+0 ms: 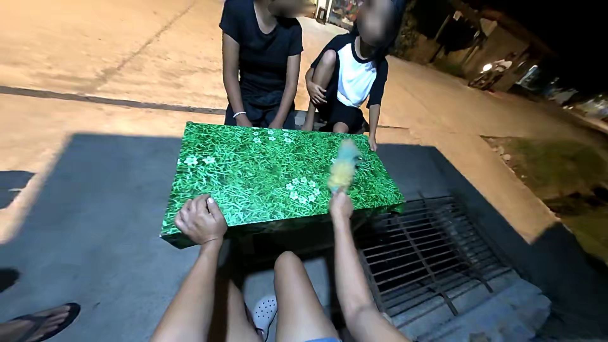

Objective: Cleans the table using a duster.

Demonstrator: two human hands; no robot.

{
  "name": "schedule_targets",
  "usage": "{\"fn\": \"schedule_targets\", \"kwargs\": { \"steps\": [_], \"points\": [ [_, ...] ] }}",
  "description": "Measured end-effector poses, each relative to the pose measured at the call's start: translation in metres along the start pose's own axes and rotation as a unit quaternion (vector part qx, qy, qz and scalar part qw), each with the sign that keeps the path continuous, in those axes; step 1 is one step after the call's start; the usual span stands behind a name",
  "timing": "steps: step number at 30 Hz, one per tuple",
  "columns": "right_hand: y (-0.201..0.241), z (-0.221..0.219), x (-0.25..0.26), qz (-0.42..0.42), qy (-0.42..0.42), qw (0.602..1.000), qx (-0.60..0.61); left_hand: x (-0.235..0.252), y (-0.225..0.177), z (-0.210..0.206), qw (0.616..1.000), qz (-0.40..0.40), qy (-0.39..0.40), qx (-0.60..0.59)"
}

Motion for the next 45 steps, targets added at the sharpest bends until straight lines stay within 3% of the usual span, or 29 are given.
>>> {"fn": "schedule_targets", "kwargs": {
  "steps": [3,6,10,13,18,21,23,26,29,34,36,38,41,45],
  "points": [
    [0.078,-0.042,-0.045,0.127,0.083,0.988,0.016,-0.001,0.0,0.0,1.0,0.0,0.001,0.005],
    [0.141,-0.079,-0.094,0.305,0.162,0.938,-0.005,0.0,0.001,0.001,1.0,-0.001,0.007,0.012],
    [0.163,-0.073,-0.092,0.419,0.185,0.888,-0.034,0.001,0.0,0.003,1.0,-0.009,-0.004,0.005],
    [0.134,-0.053,-0.031,0.372,0.139,0.917,-0.047,0.0,0.002,0.003,1.0,-0.014,0.004,0.005],
    [0.024,-0.001,0.086,0.133,0.012,0.989,-0.058,0.0,0.001,0.003,1.0,-0.008,0.011,0.003],
    [-0.052,0.026,0.122,0.0,-0.055,0.996,-0.065,0.0,-0.001,0.004,1.0,-0.006,0.004,-0.005],
    [-0.079,0.035,0.128,-0.049,-0.067,0.992,-0.091,0.0,-0.002,0.005,1.0,-0.004,0.005,-0.004],
    [-0.069,0.034,0.107,-0.052,-0.062,0.993,-0.086,0.0,-0.003,0.005,1.0,-0.001,0.011,-0.002],
    [-0.026,0.018,0.047,-0.003,-0.025,0.997,-0.066,-0.001,0.0,0.001,1.0,-0.005,0.003,-0.002],
    [0.021,-0.021,-0.101,0.235,0.135,0.961,-0.049,0.0,0.003,0.0,1.0,-0.001,0.013,-0.003],
    [0.011,-0.031,-0.149,0.326,0.2,0.924,0.016,-0.001,0.002,0.001,1.0,0.002,0.022,0.0],
    [-0.011,-0.032,-0.164,0.358,0.214,0.906,0.073,-0.001,0.002,0.003,1.0,0.0,0.025,0.005],
    [-0.057,-0.011,-0.125,0.285,0.139,0.945,0.084,-0.001,0.004,0.001,1.0,-0.003,0.029,-0.008],
    [-0.134,0.045,-0.055,0.059,-0.028,0.998,0.002,-0.001,0.007,-0.001,0.999,-0.004,0.037,-0.015]
  ]
}}
Point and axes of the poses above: each hand's wrist, its own x-axis towards the middle knuckle, its own z-axis out of the back of the hand, y = z × x, the point moved 1 cm from there along x, towards the middle knuckle, and after that the axes turned 8 degrees about -y, right-handed, at the moved point
